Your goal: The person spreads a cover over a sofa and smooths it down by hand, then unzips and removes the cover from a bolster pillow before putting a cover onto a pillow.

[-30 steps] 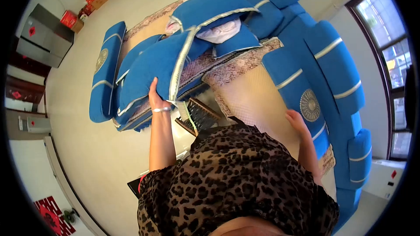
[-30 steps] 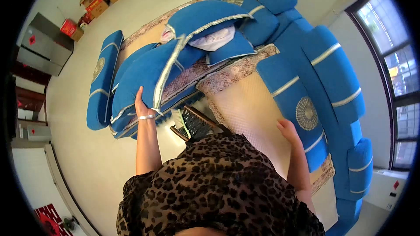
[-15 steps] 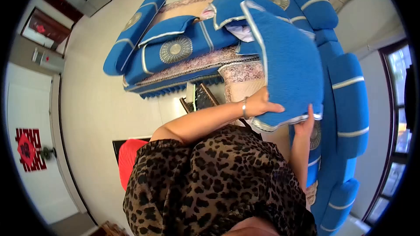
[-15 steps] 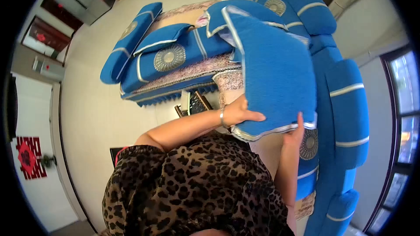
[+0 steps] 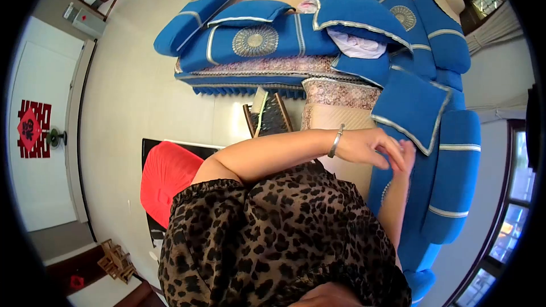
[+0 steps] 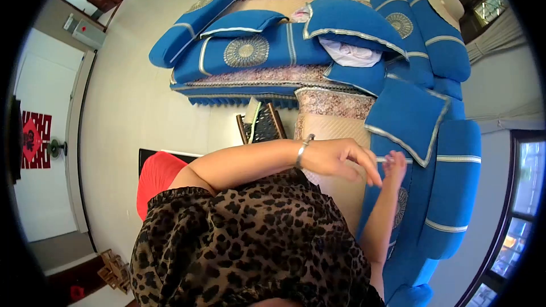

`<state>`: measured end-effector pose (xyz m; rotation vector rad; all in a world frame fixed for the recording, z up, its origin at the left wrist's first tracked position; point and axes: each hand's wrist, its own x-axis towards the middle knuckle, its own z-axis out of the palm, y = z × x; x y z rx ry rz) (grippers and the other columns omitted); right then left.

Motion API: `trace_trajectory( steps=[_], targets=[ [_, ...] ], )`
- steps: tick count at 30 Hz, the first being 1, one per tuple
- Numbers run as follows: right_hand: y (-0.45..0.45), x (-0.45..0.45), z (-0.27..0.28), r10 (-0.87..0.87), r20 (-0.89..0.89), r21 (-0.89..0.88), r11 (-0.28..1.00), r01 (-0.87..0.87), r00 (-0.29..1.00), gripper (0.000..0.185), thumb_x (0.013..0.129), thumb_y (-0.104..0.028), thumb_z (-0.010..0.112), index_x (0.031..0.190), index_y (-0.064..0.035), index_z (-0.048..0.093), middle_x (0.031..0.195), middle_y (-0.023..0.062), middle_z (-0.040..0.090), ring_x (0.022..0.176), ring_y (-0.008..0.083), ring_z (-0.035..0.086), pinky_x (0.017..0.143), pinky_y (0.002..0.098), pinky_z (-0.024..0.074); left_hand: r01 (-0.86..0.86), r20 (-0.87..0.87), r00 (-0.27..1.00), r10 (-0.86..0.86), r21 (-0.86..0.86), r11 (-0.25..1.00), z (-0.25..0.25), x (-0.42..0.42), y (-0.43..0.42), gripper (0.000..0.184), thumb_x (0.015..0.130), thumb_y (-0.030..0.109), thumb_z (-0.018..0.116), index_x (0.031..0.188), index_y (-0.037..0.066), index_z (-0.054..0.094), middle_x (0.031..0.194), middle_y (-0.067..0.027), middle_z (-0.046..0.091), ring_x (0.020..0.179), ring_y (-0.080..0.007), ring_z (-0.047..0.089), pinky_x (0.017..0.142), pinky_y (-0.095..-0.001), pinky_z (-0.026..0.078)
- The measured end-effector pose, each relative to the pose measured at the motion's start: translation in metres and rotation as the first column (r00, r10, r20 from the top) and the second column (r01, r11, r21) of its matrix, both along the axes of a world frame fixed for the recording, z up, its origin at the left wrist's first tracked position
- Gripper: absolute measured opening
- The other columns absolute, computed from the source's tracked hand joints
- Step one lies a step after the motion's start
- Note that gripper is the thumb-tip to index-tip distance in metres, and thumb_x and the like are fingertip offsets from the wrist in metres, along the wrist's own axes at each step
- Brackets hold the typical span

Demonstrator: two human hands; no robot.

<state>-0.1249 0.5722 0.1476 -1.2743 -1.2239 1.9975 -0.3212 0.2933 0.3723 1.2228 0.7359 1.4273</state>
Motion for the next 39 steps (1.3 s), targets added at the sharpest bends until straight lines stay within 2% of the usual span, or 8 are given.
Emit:
trace_trajectory(
  steps=[2,9,20,25,30,33,35,39],
  targets=[
    [-0.036,0.008,-0.014,0.302,0.223,0.218,0.911,-0.35,0.927,0.038,0.083,-0.023,0.063,0.115,-0.0078,0.05,0.095,0.0073,0.061,0.079,0.016,0.059,0.061,0.0299,0.0456,0.019,0.101,0.994,-0.046,0.257,0.966,0.053,0.002,-0.019,0.033,0.076,0.003,0.055,0.106,0.0,0.068,0.098,-0.0104,0.066,0.091,-0.0181,0.062,0.086,-0.0293,0.047],
    [-0.054,0.034,-0.151,0.367,0.584,-0.017,0.897,-0.441,0.724,0.022,0.084,-0.019,0.062,0.1,-0.0073,0.054,0.087,0.0074,0.059,0.065,0.0142,0.057,0.05,0.0271,0.0428,-0.13,0.385,0.874,-0.296,0.773,0.621,0.123,0.062,-0.035,0.036,0.085,0.018,0.056,0.116,0.0,0.062,0.109,-0.0113,0.064,0.102,-0.022,0.056,0.088,-0.0348,0.044],
    [-0.022,0.156,-0.213,0.429,0.537,-0.154,0.897,-0.415,0.727,0.014,0.09,-0.015,0.053,0.078,-0.0092,0.053,0.059,0.0009,0.049,0.044,0.0127,0.048,0.036,0.0274,0.0329,-0.184,0.503,0.791,-0.348,0.739,0.648,0.127,0.09,-0.045,0.036,0.087,0.019,0.055,0.112,-0.005,0.062,0.106,-0.0167,0.065,0.096,-0.0263,0.059,0.085,-0.0382,0.045],
    [-0.036,0.181,-0.219,0.397,0.465,-0.266,0.915,-0.303,0.791,0.016,0.092,-0.018,0.052,0.08,-0.0085,0.054,0.06,0.0009,0.051,0.043,0.013,0.046,0.037,0.0284,0.0339,0.089,0.178,0.916,-0.359,0.783,0.615,0.118,0.051,-0.037,0.039,0.083,0.02,0.056,0.115,-0.002,0.061,0.111,-0.0162,0.064,0.107,-0.0247,0.057,0.094,-0.0356,0.042],
    [-0.056,0.179,-0.151,0.45,0.471,-0.19,0.892,-0.411,0.759,0.016,0.093,-0.018,0.052,0.095,-0.0032,0.057,0.072,0.0034,0.056,0.058,0.0135,0.053,0.05,0.0271,0.0422,0.39,0.075,0.889,-0.452,0.396,0.831,0.055,-0.004,-0.035,0.03,0.083,0.011,0.058,0.111,0.003,0.064,0.104,-0.0107,0.065,0.105,-0.0261,0.057,0.097,-0.0366,0.041],
    [-0.08,0.157,-0.111,0.386,0.507,-0.125,0.918,-0.377,0.771,0.019,0.094,-0.019,0.052,0.096,-0.0015,0.058,0.073,0.0036,0.057,0.061,0.0123,0.054,0.052,0.0258,0.043,0.03,-0.112,0.992,-0.058,-0.232,0.972,-0.086,-0.077,-0.009,0.036,0.09,0.018,0.058,0.121,0.001,0.057,0.117,-0.0088,0.063,0.107,-0.0158,0.057,0.094,-0.0293,0.045],
    [-0.09,0.158,-0.096,0.298,0.536,-0.099,0.951,-0.292,0.79,0.019,0.093,-0.022,0.054,0.09,-0.0034,0.058,0.068,0.0017,0.055,0.055,0.0105,0.051,0.047,0.025,0.0391,-0.473,-0.437,0.87,0.23,-0.605,0.64,-0.241,-0.143,0.0,0.036,0.086,0.029,0.065,0.116,0.008,0.062,0.108,-0.0055,0.064,0.094,-0.0141,0.059,0.075,-0.0294,0.05],
    [-0.087,0.201,-0.096,0.381,0.58,-0.162,0.92,-0.356,0.72,0.018,0.09,-0.024,0.06,0.093,-0.0062,0.057,0.067,0.0007,0.055,0.051,0.0113,0.053,0.04,0.0257,0.0378,-0.411,-0.228,0.63,0.743,-0.909,0.07,-0.37,-0.257,-0.039,0.053,0.08,0.044,0.069,0.115,0.006,0.059,0.095,-0.0096,0.06,0.082,-0.0224,0.059,0.068,-0.0369,0.052]
  ],
)
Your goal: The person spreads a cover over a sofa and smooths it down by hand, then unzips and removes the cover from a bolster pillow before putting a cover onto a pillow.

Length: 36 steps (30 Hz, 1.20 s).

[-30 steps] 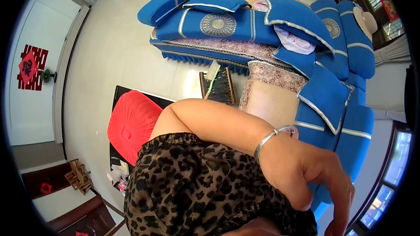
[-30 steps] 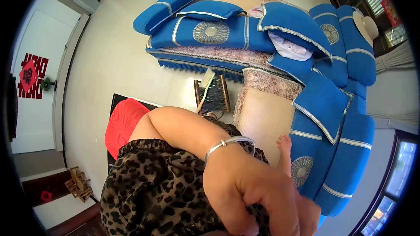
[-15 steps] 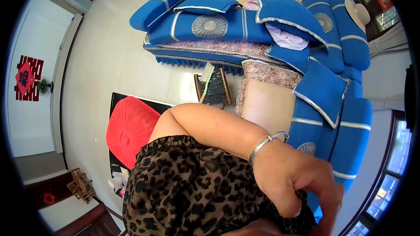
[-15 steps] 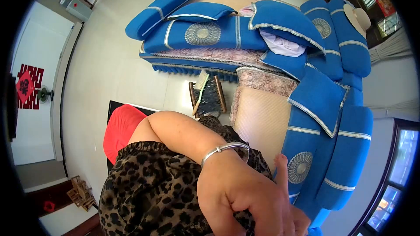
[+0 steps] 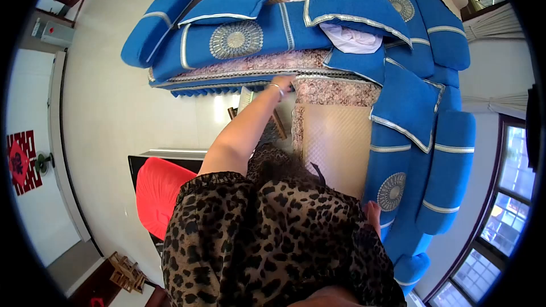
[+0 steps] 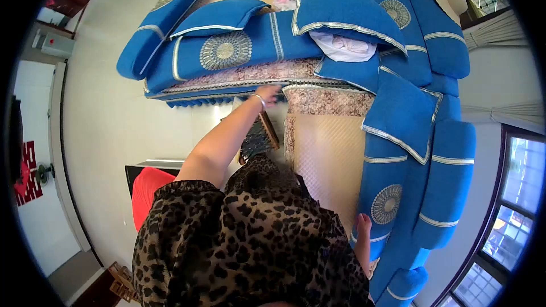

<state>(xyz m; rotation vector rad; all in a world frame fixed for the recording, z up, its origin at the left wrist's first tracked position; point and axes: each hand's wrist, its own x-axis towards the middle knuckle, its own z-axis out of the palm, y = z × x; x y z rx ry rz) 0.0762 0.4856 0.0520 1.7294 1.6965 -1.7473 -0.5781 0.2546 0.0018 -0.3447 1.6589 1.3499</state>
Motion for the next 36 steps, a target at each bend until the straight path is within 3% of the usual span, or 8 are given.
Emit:
trace_trajectory(
  steps=[1,3,7,12,15,20,31,36],
  targets=[
    [-0.002,0.02,-0.012,0.04,0.033,-0.01,0.999,-0.04,0.999,0.019,0.09,-0.024,0.06,0.096,-0.0062,0.057,0.069,0.0013,0.055,0.052,0.0121,0.054,0.041,0.026,0.0384,-0.171,0.098,0.98,0.171,-0.011,0.985,-0.021,-0.022,-0.005,0.062,0.079,0.047,0.069,0.123,0.006,0.053,0.106,-0.0122,0.058,0.09,-0.0252,0.059,0.074,-0.0415,0.053],
    [-0.028,0.051,-0.034,-0.231,0.142,0.021,0.973,0.23,0.963,0.021,0.09,-0.024,0.06,0.103,-0.0077,0.056,0.077,0.004,0.059,0.058,0.0159,0.06,0.041,0.0272,0.0395,-0.303,0.298,0.912,0.28,0.031,0.953,-0.05,-0.064,-0.02,0.082,0.079,0.05,0.068,0.143,0.016,0.029,0.144,-0.0178,0.034,0.126,-0.0373,0.04,0.095,-0.0499,0.044],
    [-0.065,0.036,-0.014,-0.111,0.438,-0.054,0.987,0.149,0.892,0.028,0.091,-0.029,0.059,0.109,-0.0085,0.055,0.088,0.0068,0.064,0.07,0.0209,0.066,0.051,0.0334,0.0465,-0.611,0.25,0.757,0.604,-0.056,0.789,-0.074,-0.122,-0.035,0.094,0.072,0.058,0.071,0.142,0.01,0.029,0.133,-0.0237,0.04,0.114,-0.0389,0.047,0.092,-0.0513,0.045],
    [-0.108,-0.024,0.031,-0.001,0.362,-0.146,0.988,0.057,0.932,0.04,0.091,-0.033,0.058,0.121,-0.0069,0.052,0.101,0.012,0.066,0.079,0.0234,0.067,0.063,0.0363,0.0487,-0.849,0.258,0.477,0.84,-0.114,0.517,-0.139,-0.187,-0.039,0.086,0.067,0.058,0.075,0.131,0.011,0.042,0.116,-0.0191,0.051,0.104,-0.0326,0.049,0.086,-0.0506,0.046],
    [-0.117,-0.001,0.02,-0.019,0.352,-0.222,0.969,0.103,0.936,0.039,0.091,-0.033,0.059,0.119,-0.0072,0.052,0.096,0.011,0.066,0.076,0.0212,0.067,0.058,0.0328,0.0487,-0.86,0.242,0.504,0.829,0.05,0.508,-0.164,-0.201,-0.031,0.068,0.068,0.052,0.074,0.12,0.013,0.053,0.115,-0.0149,0.055,0.101,-0.031,0.052,0.084,-0.0493,0.045],
    [-0.13,-0.047,0.062,-0.159,0.416,-0.077,0.975,0.209,0.895,0.035,0.09,-0.029,0.061,0.117,-0.0082,0.053,0.092,0.0088,0.066,0.072,0.0173,0.066,0.053,0.0274,0.0467,-0.92,0.304,0.375,0.876,0.238,0.311,-0.203,-0.227,-0.026,0.025,0.068,0.017,0.058,0.088,0.001,0.061,0.088,-0.0119,0.066,0.075,-0.0294,0.063,0.074,-0.0422,0.053],
    [-0.11,-0.065,0.03,-0.054,0.329,-0.041,0.997,0.072,0.943,0.034,0.091,-0.029,0.059,0.116,-0.0065,0.053,0.093,0.0101,0.066,0.073,0.0191,0.066,0.058,0.031,0.0474,-0.96,0.256,0.17,0.952,0.259,0.102,-0.174,-0.221,-0.039,0.016,0.06,0.009,0.054,0.074,0.001,0.051,0.083,-0.0114,0.058,0.071,-0.0287,0.057,0.07,-0.0385,0.052],
    [-0.089,-0.117,0.021,0.116,0.312,-0.035,0.993,-0.111,0.943,0.035,0.091,-0.028,0.058,0.116,-0.0047,0.054,0.092,0.0105,0.066,0.074,0.0189,0.067,0.056,0.0285,0.0474,-0.938,0.312,0.345,0.885,0.125,0.322,-0.11,-0.171,-0.088,0.025,0.062,0.012,0.054,0.085,0.003,0.055,0.091,-0.0113,0.059,0.082,-0.0309,0.057,0.083,-0.0446,0.048]
  ],
)
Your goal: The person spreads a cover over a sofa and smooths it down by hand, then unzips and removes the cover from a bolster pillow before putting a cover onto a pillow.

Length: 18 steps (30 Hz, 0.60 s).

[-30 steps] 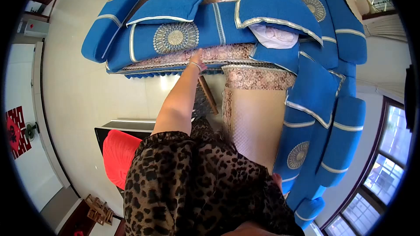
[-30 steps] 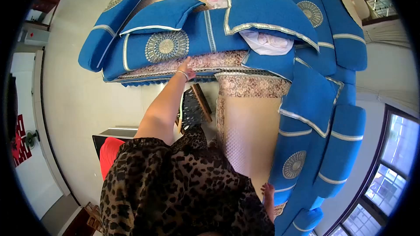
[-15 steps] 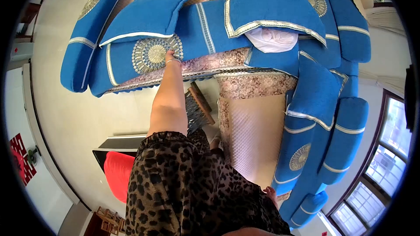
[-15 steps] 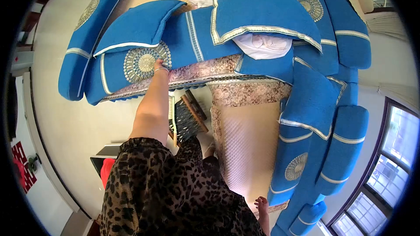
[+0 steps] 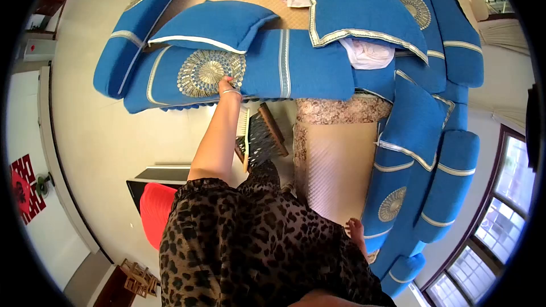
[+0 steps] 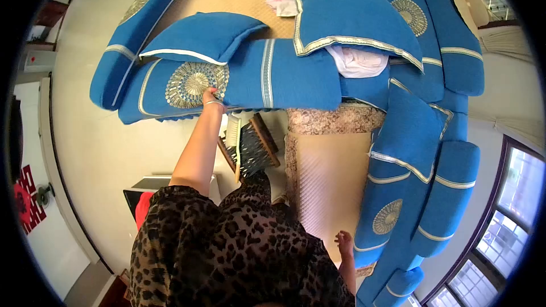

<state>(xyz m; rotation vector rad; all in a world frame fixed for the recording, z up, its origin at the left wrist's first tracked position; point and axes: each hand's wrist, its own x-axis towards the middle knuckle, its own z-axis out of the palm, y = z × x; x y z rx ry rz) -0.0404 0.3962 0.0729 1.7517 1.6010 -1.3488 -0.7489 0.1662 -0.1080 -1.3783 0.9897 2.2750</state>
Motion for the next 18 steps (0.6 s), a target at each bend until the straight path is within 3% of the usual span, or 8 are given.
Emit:
trace_trajectory(
  steps=[3,6,8,10,12,14,17,18],
  targets=[
    [0.021,-0.027,-0.013,0.029,-0.099,0.02,0.999,-0.027,0.995,0.035,0.091,-0.029,0.058,0.116,-0.0042,0.054,0.094,0.0086,0.066,0.073,0.0177,0.066,0.058,0.0268,0.0469,0.125,-0.016,0.992,-0.124,0.097,0.987,0.039,0.041,-0.026,0.032,0.064,0.018,0.053,0.094,0.007,0.058,0.1,-0.0131,0.063,0.087,-0.0346,0.061,0.088,-0.0534,0.046],
    [0.061,-0.029,-0.043,-0.261,-0.283,-0.182,0.959,0.216,0.923,0.044,0.09,-0.044,0.058,0.115,-0.0076,0.056,0.094,0.0053,0.066,0.076,0.0158,0.064,0.058,0.0282,0.0458,0.205,0.024,0.977,-0.212,0.164,0.965,0.091,0.09,-0.044,0.033,0.066,0.017,0.054,0.097,0.005,0.057,0.1,-0.0147,0.063,0.086,-0.0346,0.061,0.086,-0.051,0.049],
    [0.08,-0.061,-0.022,-0.242,-0.332,-0.056,0.97,0.237,0.912,0.058,0.09,-0.055,0.05,0.127,-0.0102,0.05,0.108,0.0088,0.063,0.098,0.0213,0.061,0.077,0.0374,0.0474,0.189,0.176,0.964,-0.202,0.085,0.978,0.144,0.125,-0.036,0.034,0.067,0.018,0.057,0.098,0.005,0.057,0.099,-0.0144,0.063,0.086,-0.0339,0.061,0.085,-0.0496,0.049],
    [0.087,-0.116,0.025,-0.438,-0.536,-0.18,0.894,0.409,0.721,0.072,0.088,-0.066,0.042,0.136,-0.0132,0.042,0.127,0.0103,0.052,0.118,0.0253,0.048,0.081,0.0453,0.0452,0.257,0.145,0.948,-0.283,0.172,0.951,0.177,0.159,-0.018,0.039,0.065,0.018,0.058,0.101,0.003,0.057,0.099,-0.0145,0.062,0.087,-0.0338,0.061,0.083,-0.0489,0.05],
    [0.108,-0.129,0.06,-0.465,-0.636,-0.295,0.884,0.363,0.616,0.077,0.089,-0.067,0.038,0.144,-0.0138,0.032,0.136,0.0116,0.044,0.128,0.0258,0.038,0.089,0.0478,0.0423,0.337,0.085,0.922,-0.377,0.299,0.893,0.189,0.202,-0.003,0.04,0.065,0.018,0.057,0.103,0.003,0.057,0.104,-0.0144,0.061,0.095,-0.0334,0.058,0.09,-0.0479,0.047],
    [0.102,-0.145,0.111,-0.419,-0.654,-0.198,0.899,0.391,0.63,0.071,0.09,-0.06,0.044,0.143,-0.0136,0.033,0.137,0.0113,0.044,0.128,0.0265,0.04,0.091,0.0481,0.042,0.386,0.123,0.897,-0.424,0.25,0.888,0.207,0.249,0.026,0.044,0.066,0.016,0.058,0.109,0.005,0.054,0.109,-0.0152,0.059,0.101,-0.0326,0.056,0.092,-0.0489,0.045],
    [0.091,-0.111,0.141,-0.207,-0.602,0.159,0.915,0.37,0.771,0.068,0.088,-0.05,0.054,0.143,-0.0151,0.032,0.136,0.0109,0.045,0.123,0.0265,0.044,0.089,0.048,0.0427,0.437,0.105,0.867,-0.488,0.311,0.844,0.208,0.3,0.04,0.05,0.066,0.015,0.06,0.115,0.006,0.051,0.112,-0.0154,0.057,0.103,-0.0326,0.055,0.095,-0.0495,0.044],
    [0.089,-0.093,0.14,-0.23,-0.679,0.112,0.906,0.409,0.698,0.074,0.083,-0.047,0.061,0.143,-0.0154,0.031,0.136,0.0116,0.044,0.124,0.0282,0.043,0.093,0.0507,0.0376,0.459,0.107,0.844,-0.526,0.363,0.811,0.199,0.317,0.052,0.052,0.066,0.015,0.06,0.116,0.006,0.05,0.112,-0.0153,0.057,0.104,-0.0325,0.055,0.096,-0.0495,0.043]
  ],
)
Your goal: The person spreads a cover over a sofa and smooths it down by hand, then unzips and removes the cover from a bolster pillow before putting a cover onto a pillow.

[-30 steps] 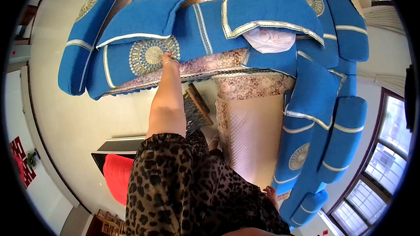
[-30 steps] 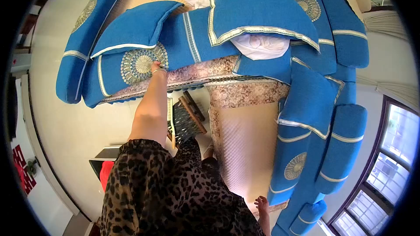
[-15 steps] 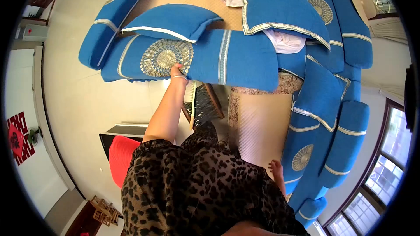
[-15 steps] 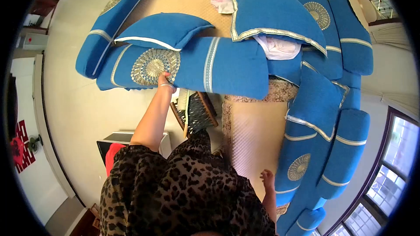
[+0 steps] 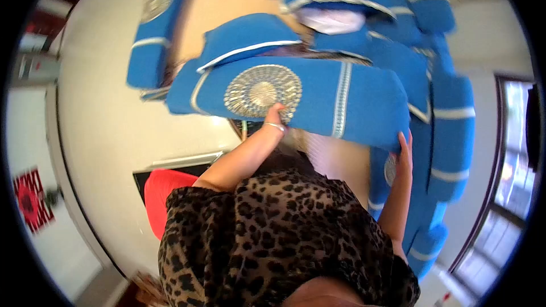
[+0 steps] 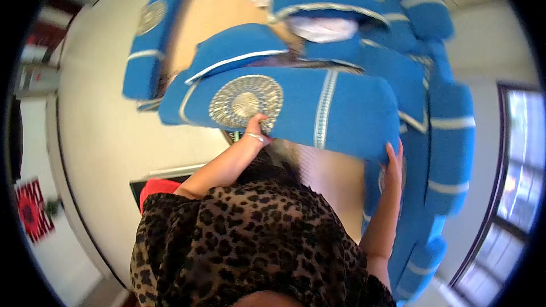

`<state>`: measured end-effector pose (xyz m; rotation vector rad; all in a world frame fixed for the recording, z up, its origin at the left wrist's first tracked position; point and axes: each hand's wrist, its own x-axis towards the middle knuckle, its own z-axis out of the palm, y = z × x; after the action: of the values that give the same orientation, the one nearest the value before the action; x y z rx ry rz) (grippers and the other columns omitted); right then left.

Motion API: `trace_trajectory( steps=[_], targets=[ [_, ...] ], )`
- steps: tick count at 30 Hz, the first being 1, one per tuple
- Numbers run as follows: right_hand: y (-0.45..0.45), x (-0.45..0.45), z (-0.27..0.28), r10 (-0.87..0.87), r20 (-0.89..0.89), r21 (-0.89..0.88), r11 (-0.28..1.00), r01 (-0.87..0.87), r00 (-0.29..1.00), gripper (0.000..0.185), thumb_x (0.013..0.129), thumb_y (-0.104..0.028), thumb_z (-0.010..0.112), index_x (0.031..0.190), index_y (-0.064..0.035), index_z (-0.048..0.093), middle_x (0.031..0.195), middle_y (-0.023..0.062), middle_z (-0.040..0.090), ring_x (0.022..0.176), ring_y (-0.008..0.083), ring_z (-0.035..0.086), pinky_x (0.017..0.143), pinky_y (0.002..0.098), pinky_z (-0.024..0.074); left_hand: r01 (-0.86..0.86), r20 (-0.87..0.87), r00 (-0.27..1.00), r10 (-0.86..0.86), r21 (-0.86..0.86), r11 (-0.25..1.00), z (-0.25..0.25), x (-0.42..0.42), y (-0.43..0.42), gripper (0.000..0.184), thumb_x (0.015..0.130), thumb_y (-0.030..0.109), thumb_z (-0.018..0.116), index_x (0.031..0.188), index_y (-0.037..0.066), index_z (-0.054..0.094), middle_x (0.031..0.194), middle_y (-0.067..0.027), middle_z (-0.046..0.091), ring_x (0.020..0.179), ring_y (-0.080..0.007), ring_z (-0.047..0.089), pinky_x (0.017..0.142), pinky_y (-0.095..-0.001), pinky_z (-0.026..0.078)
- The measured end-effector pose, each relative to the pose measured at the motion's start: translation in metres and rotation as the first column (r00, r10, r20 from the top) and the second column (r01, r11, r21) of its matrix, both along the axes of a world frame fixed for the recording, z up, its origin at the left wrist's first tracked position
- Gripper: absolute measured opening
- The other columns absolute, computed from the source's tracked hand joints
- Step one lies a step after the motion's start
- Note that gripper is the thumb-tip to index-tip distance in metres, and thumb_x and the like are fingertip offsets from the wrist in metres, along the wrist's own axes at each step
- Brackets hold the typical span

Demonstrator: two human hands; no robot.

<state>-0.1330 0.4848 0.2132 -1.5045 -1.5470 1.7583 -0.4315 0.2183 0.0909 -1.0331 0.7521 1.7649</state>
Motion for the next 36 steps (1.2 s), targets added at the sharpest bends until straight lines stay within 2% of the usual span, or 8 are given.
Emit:
trace_trajectory(
  steps=[6,12,22,24,27,29,33,36],
  targets=[
    [-0.066,0.062,0.046,-0.302,0.102,0.02,0.953,0.301,0.948,0.084,0.072,-0.038,0.073,0.142,-0.0144,0.033,0.136,0.0132,0.044,0.12,0.0288,0.045,0.096,0.0434,0.0377,0.304,-0.031,0.953,-0.303,0.045,0.952,0.062,0.012,-0.006,0.046,0.071,0.017,0.056,0.116,0.006,0.053,0.116,-0.0143,0.059,0.107,-0.0342,0.056,0.097,-0.0522,0.043],
    [-0.15,0.1,0.071,-0.47,-0.119,0.158,0.861,0.484,0.875,0.082,0.071,-0.037,0.073,0.14,-0.0127,0.036,0.13,0.0112,0.047,0.117,0.0237,0.047,0.092,0.039,0.0421,0.499,-0.104,0.864,-0.492,0.05,0.865,0.097,0.009,-0.014,0.038,0.073,0.017,0.056,0.109,0.006,0.058,0.111,-0.0111,0.062,0.103,-0.0308,0.059,0.095,-0.0492,0.045],
    [-0.268,0.121,0.039,-0.749,-0.385,0.38,0.404,0.832,0.539,0.06,0.085,-0.032,0.06,0.136,-0.0108,0.038,0.127,0.0068,0.048,0.107,0.0203,0.053,0.083,0.0357,0.0457,0.699,-0.135,0.711,-0.69,0.248,0.671,0.125,0.0,-0.026,0.026,0.076,0.013,0.06,0.101,0.006,0.059,0.103,-0.0074,0.064,0.094,-0.0255,0.062,0.089,-0.0405,0.051],
    [-0.295,0.117,0.048,-0.78,-0.378,0.43,0.328,0.841,0.498,0.062,0.085,-0.034,0.059,0.138,-0.0113,0.036,0.13,0.0075,0.047,0.108,0.0215,0.054,0.085,0.0374,0.0456,0.726,-0.184,0.674,-0.715,0.345,0.595,0.143,0.003,-0.034,0.025,0.077,0.013,0.06,0.101,0.006,0.059,0.103,-0.0068,0.064,0.095,-0.0248,0.062,0.09,-0.0403,0.051],
    [-0.316,0.118,0.002,-0.682,-0.299,0.132,0.663,0.737,0.667,0.056,0.091,-0.037,0.056,0.135,-0.0093,0.038,0.128,0.0069,0.049,0.115,0.0232,0.051,0.088,0.0384,0.0465,0.781,-0.097,0.574,-0.813,0.363,0.508,0.175,-0.003,-0.041,0.024,0.08,0.015,0.059,0.103,0.007,0.058,0.104,-0.0066,0.064,0.097,-0.0234,0.062,0.091,-0.0388,0.05],
    [-0.332,0.033,-0.01,-0.712,-0.297,0.167,0.617,0.769,0.636,0.055,0.09,-0.037,0.059,0.133,-0.0049,0.044,0.126,0.0094,0.052,0.114,0.0245,0.051,0.092,0.0367,0.0453,0.788,-0.138,0.529,-0.837,0.447,0.423,0.183,-0.01,-0.046,0.027,0.083,0.016,0.059,0.108,0.007,0.057,0.108,-0.0079,0.064,0.1,-0.0222,0.062,0.091,-0.0358,0.051],
    [-0.324,-0.005,-0.048,-0.424,-0.135,0.73,0.568,0.379,0.895,0.055,0.09,-0.032,0.06,0.132,0.0006,0.044,0.13,0.0143,0.049,0.119,0.0268,0.047,0.097,0.0391,0.041,0.813,-0.166,0.43,-0.888,0.498,0.3,0.206,0.011,-0.036,0.03,0.085,0.019,0.059,0.112,0.006,0.057,0.11,-0.0087,0.065,0.097,-0.0205,0.065,0.088,-0.0342,0.052],
    [-0.303,0.006,-0.029,-0.406,-0.025,0.835,0.494,0.242,0.914,0.058,0.089,-0.031,0.063,0.133,0.0013,0.042,0.135,0.0157,0.045,0.126,0.0282,0.04,0.104,0.0405,0.035,0.836,-0.249,0.371,-0.894,0.508,0.206,0.232,0.046,-0.013,0.03,0.085,0.025,0.062,0.108,0.006,0.057,0.105,-0.009,0.065,0.085,-0.0189,0.066,0.076,-0.0319,0.054]
  ],
)
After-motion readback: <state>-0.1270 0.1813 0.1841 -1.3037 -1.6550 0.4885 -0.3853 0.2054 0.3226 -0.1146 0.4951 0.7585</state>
